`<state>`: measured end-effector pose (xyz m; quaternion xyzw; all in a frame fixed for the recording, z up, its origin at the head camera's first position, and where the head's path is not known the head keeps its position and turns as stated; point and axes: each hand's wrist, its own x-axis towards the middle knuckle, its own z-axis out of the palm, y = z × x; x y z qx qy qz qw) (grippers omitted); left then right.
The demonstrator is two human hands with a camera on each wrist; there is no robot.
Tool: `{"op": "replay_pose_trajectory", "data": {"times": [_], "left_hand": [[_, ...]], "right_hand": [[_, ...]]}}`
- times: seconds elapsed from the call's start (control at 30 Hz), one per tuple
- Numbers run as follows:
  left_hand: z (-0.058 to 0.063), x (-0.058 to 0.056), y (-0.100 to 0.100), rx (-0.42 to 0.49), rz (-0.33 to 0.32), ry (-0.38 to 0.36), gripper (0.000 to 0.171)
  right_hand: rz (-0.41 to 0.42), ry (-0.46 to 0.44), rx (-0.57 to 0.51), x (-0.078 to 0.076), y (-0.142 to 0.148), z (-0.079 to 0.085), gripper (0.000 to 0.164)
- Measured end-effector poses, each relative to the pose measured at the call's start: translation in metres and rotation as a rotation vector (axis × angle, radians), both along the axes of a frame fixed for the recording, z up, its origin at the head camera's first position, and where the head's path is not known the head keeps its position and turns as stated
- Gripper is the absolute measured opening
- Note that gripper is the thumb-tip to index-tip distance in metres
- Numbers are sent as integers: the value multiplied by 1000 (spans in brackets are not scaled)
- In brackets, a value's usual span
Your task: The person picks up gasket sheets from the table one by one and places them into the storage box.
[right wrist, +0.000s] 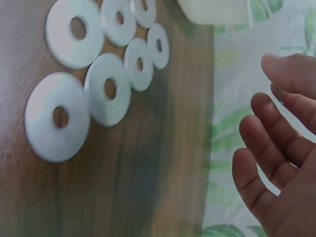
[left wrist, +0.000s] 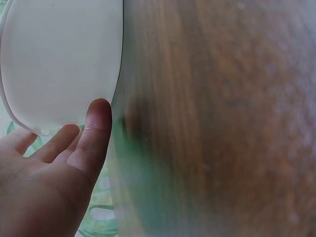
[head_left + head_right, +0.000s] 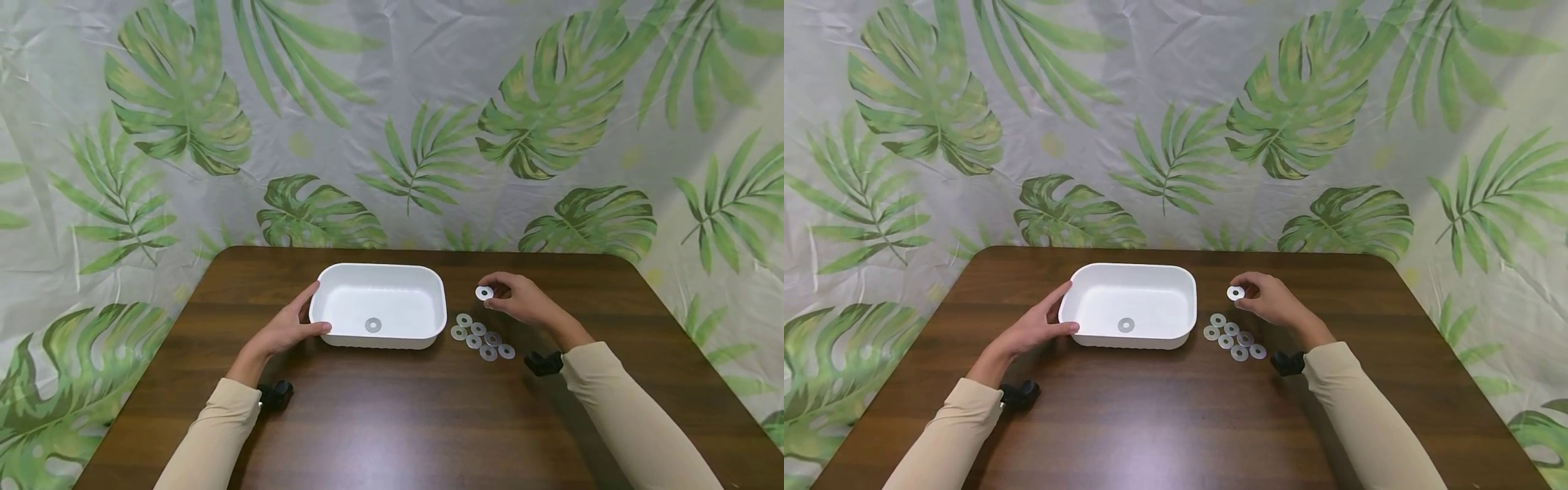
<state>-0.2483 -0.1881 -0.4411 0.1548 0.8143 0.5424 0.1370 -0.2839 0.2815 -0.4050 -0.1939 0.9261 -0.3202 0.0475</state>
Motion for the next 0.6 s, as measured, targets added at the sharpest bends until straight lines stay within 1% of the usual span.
{"op": "replay_pose_trajectory", "data": {"times": [0.1, 0.23, 0.43, 0.6], "left_hand": [[0, 0, 0, 14, -4, -6, 99], [0, 1, 0, 18, -3, -11, 99], [0, 0, -1, 3, 4, -3, 100], [-2, 0, -1, 25, 4, -7, 99]], "right_hand": [[-9, -15, -20, -1, -6, 6, 38], [6, -9, -23, -2, -15, 17, 39], [75, 18, -21, 1, -35, 30, 36], [147, 16, -23, 3, -53, 36, 36]]}}
